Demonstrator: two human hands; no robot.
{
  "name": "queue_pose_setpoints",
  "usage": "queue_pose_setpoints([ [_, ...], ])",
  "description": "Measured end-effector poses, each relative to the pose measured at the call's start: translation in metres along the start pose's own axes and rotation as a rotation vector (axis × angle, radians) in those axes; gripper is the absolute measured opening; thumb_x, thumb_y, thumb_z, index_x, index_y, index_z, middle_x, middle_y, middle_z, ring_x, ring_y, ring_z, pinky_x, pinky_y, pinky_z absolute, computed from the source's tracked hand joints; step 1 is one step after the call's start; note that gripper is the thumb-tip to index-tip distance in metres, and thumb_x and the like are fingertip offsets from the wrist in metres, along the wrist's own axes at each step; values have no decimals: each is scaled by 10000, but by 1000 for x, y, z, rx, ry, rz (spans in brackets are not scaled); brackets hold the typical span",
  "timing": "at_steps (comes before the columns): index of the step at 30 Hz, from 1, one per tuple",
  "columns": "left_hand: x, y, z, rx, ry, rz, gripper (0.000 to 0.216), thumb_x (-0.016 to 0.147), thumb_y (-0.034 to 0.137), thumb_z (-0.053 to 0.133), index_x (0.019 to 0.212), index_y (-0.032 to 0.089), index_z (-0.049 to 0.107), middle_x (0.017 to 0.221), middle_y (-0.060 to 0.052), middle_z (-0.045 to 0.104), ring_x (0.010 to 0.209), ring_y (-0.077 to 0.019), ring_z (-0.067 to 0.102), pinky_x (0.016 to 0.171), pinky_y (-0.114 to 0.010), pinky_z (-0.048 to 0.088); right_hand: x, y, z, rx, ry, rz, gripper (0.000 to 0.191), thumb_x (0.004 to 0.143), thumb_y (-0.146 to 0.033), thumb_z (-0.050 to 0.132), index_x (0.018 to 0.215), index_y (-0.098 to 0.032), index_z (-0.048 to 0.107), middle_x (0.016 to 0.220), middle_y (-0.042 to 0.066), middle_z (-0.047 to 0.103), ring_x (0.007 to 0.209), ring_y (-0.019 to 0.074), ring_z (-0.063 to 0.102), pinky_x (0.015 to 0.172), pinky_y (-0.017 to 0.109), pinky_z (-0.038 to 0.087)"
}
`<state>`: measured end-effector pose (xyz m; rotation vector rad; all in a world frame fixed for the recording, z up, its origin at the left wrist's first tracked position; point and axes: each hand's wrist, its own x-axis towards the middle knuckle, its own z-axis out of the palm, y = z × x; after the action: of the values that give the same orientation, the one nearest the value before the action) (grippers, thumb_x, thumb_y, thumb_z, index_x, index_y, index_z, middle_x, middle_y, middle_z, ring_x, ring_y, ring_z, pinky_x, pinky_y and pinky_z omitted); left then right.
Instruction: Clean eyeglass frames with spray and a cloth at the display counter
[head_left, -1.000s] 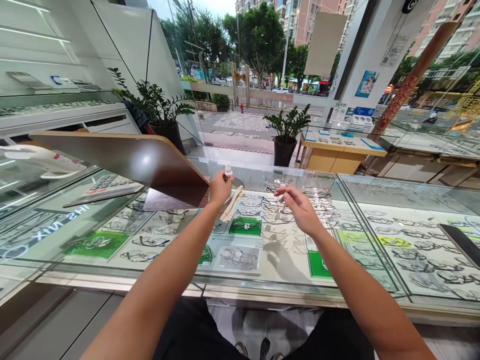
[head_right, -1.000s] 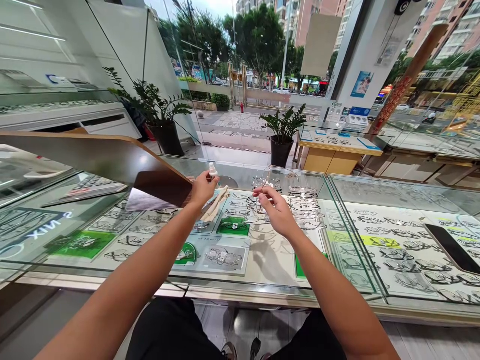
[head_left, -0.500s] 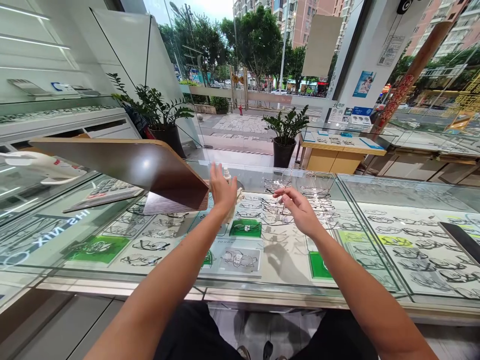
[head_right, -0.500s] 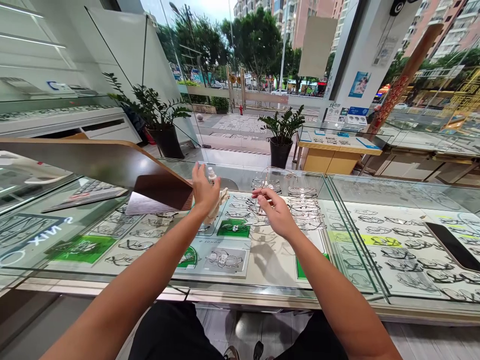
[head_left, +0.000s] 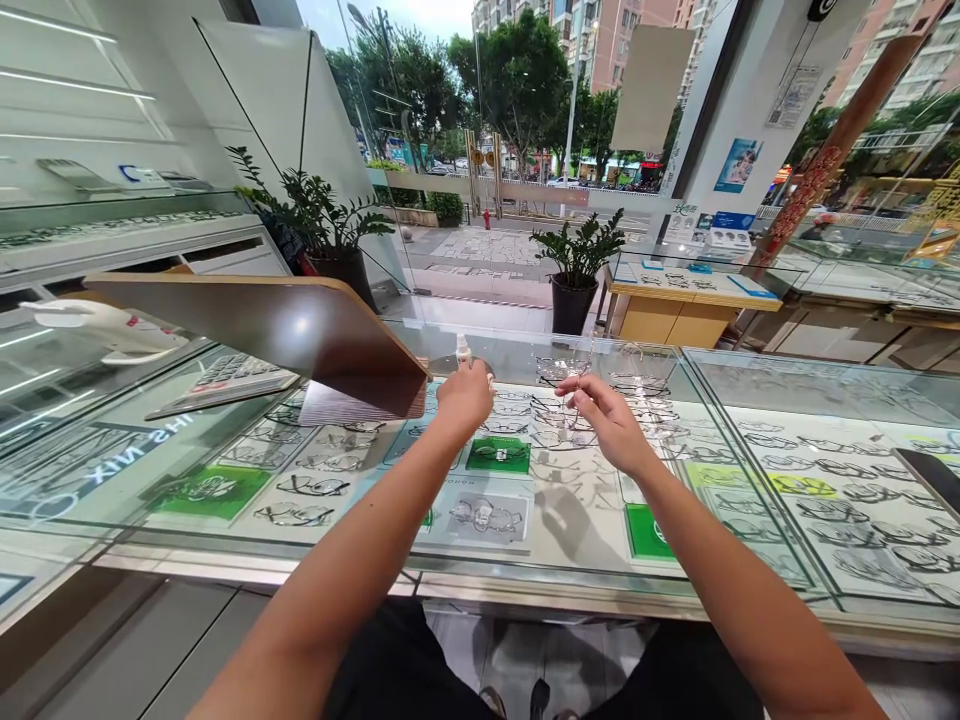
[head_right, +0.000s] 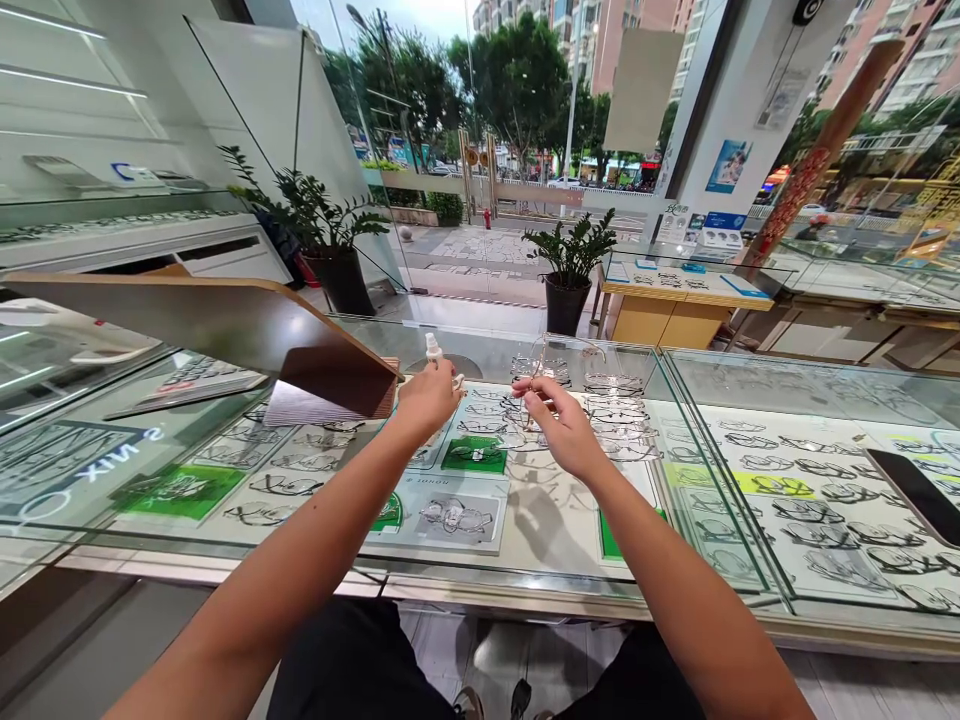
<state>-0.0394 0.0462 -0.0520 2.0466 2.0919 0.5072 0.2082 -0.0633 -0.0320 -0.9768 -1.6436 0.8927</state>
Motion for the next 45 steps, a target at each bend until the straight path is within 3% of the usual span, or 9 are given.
queue_pose_setpoints([
  [4, 12, -10, 4, -88, -41, -62, 338, 852, 258, 758, 1158, 207, 623, 1108, -232, 764, 1085, -429, 722, 917, -497, 524, 0, 4, 1, 18, -2, -12, 403, 1067, -611, 556, 1215, -268, 709, 1305, 88, 728, 1183, 265, 652, 1050, 440, 495],
  [7, 16, -12, 3, -227, -19, -83, 348, 826, 235, 763, 1139, 215, 612, 1048, -220, 758, 1059, -426, 712, 913, -493, 499, 0, 4, 1, 20, 1, 1, 398, 1061, -611, 566, 1205, -270, 711, 1314, 87, 727, 1160, 263, 656, 1030, 436, 500],
  [12, 19, -7, 2, -606, 10, -66, 295, 911, 285, 593, 1204, 256, 582, 883, -79, 680, 812, -299, 652, 796, -410, 485, 0, 0, 0, 26, 14, -4, 392, 1060, -609, 569, 1187, -265, 708, 1295, 85, 732, 1131, 257, 657, 1027, 436, 504],
  [16, 17, 5, -1, -958, -97, -20, 283, 864, 316, 540, 1126, 232, 607, 786, -19, 601, 681, -210, 566, 681, -335, 468, 0, -2, 0, 27, 15, -17, 386, 1068, -600, 559, 1203, -269, 706, 1292, 81, 734, 1166, 255, 655, 1035, 424, 506],
  [21, 0, 22, -10, -1269, -280, 74, 341, 822, 487, 671, 983, 189, 634, 808, -19, 628, 693, -152, 573, 666, -272, 484, 0, -5, -1, 58, 37, -23, 343, 1064, -562, 590, 1173, -268, 726, 1282, 75, 740, 1172, 252, 659, 1020, 411, 497],
  [26, -17, 32, -14, -1413, -434, 107, 540, 705, 562, 905, 969, 148, 679, 775, -17, 646, 659, -129, 577, 633, -246, 481, 2, -6, -3, 125, 104, -51, 300, 1045, -532, 634, 1113, -274, 771, 1192, 59, 780, 1112, 246, 671, 965, 394, 504],
  [30, -28, 39, -12, -1549, -560, 113, 577, 671, 546, 991, 946, 139, 689, 776, -11, 661, 658, -119, 587, 618, -227, 470, 3, -4, -5, 178, 156, -74, 270, 1039, -516, 648, 1087, -298, 801, 1161, 40, 786, 1125, 248, 667, 1003, 403, 495],
  [36, -42, 49, -7, -1554, -593, 109, 606, 689, 589, 984, 948, 161, 642, 750, 20, 643, 631, -96, 552, 592, -200, 442, 4, 2, -5, 267, 184, -34, 243, 1013, -516, 682, 1054, -322, 823, 1256, 32, 753, 1301, 281, 612, 1085, 414, 465],
  [45, -42, 49, -2, -1590, -577, 107, 581, 733, 580, 961, 955, 149, 641, 749, 23, 622, 629, -94, 539, 595, -209, 436, 6, -5, -11, 387, 152, 3, 233, 982, -524, 726, 1016, -323, 840, 1322, 44, 740, 1435, 299, 551, 1115, 421, 457],
])
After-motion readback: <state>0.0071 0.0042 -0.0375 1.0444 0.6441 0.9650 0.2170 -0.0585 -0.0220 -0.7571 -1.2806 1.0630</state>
